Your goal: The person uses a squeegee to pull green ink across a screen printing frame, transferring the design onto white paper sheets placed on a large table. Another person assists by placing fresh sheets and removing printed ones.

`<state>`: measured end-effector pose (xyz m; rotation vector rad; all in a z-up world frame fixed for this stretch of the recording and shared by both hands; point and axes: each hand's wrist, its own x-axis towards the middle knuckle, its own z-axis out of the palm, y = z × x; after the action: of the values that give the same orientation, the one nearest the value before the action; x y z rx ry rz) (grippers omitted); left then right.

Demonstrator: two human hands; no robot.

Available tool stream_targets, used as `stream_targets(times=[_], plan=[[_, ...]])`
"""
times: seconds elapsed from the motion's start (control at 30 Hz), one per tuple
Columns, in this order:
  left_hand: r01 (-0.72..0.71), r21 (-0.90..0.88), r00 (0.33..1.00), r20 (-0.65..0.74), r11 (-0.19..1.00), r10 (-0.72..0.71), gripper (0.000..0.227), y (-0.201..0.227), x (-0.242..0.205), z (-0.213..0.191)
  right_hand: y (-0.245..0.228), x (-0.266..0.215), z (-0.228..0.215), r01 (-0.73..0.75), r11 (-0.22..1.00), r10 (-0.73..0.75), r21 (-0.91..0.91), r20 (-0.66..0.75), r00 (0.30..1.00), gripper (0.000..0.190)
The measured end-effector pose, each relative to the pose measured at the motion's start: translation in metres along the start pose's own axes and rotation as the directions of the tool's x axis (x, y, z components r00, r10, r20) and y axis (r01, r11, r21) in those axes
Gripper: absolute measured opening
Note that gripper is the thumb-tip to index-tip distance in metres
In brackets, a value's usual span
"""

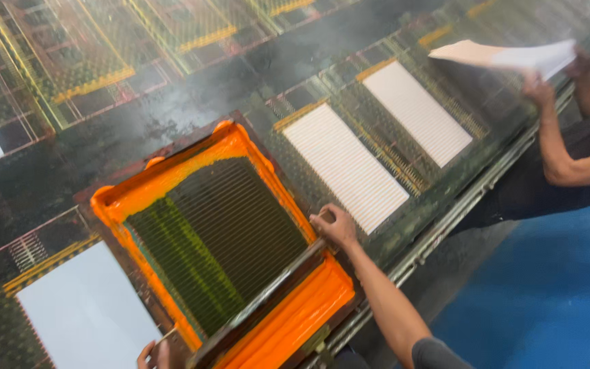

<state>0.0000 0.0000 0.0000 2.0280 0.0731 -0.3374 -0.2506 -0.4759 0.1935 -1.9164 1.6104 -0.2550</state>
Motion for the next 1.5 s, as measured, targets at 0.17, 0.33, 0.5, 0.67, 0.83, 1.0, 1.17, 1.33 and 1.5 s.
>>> stream_targets(times=[0.17,0.33,0.5,0.67,0.83,1.0,1.17,1.33,1.5], plan=[[0.376,0.344,0.901,0.081,0.86,-0.426,0.049,0.193,-0.03,-0.017,-0.024,-0.008,-0.007,-0.07,0.998,0.069,0.002,0.147,0.987,0.041],[0.466,0.59,0.798,0.042,0.659,-0.602,0.071,0.204,-0.031,-0.011,-0.021,-0.006,0.004,-0.113,0.987,0.137,-0.114,0.229,0.964,0.036],[-0.765,0.47,0.636,0.444,0.441,0.631,0.053,0.206,-0.082,0.001,-0.03,-0.065,0.015,0.718,0.645,-0.646,-0.263,0.315,0.695,0.057],[-0.674,0.657,0.739,0.605,0.337,0.297,0.075,0.191,-0.14,-0.017,-0.015,-0.096,-0.015,0.77,0.514,-0.626,-0.379,0.448,0.639,0.072],[-0.811,0.46,0.586,0.637,0.363,0.502,0.034,0.175,-0.136,-0.023,0.014,-0.109,-0.01,0.826,0.271,-0.575,-0.493,0.605,0.55,0.044],[-0.832,0.377,0.554,0.61,0.408,0.566,0.042,0.184,-0.16,-0.033,0.036,-0.13,-0.028,0.861,0.416,-0.75,-0.293,0.424,0.507,0.04],[-0.844,0.393,0.534,0.557,0.365,0.636,0.029,0.164,-0.106,0.01,0.009,-0.071,0.009,0.883,0.347,-0.844,-0.317,0.304,0.441,0.038],[-0.87,0.393,0.445,0.369,0.297,0.816,0.018,0.206,0.074,0.089,-0.032,0.099,0.114,0.863,0.219,-0.921,-0.456,0.196,0.337,0.026],[-0.905,0.317,0.414,0.508,0.283,0.755,0.026,0.315,0.238,0.136,-0.195,0.229,0.139,0.884,0.193,-0.919,-0.426,0.238,0.315,0.033]])
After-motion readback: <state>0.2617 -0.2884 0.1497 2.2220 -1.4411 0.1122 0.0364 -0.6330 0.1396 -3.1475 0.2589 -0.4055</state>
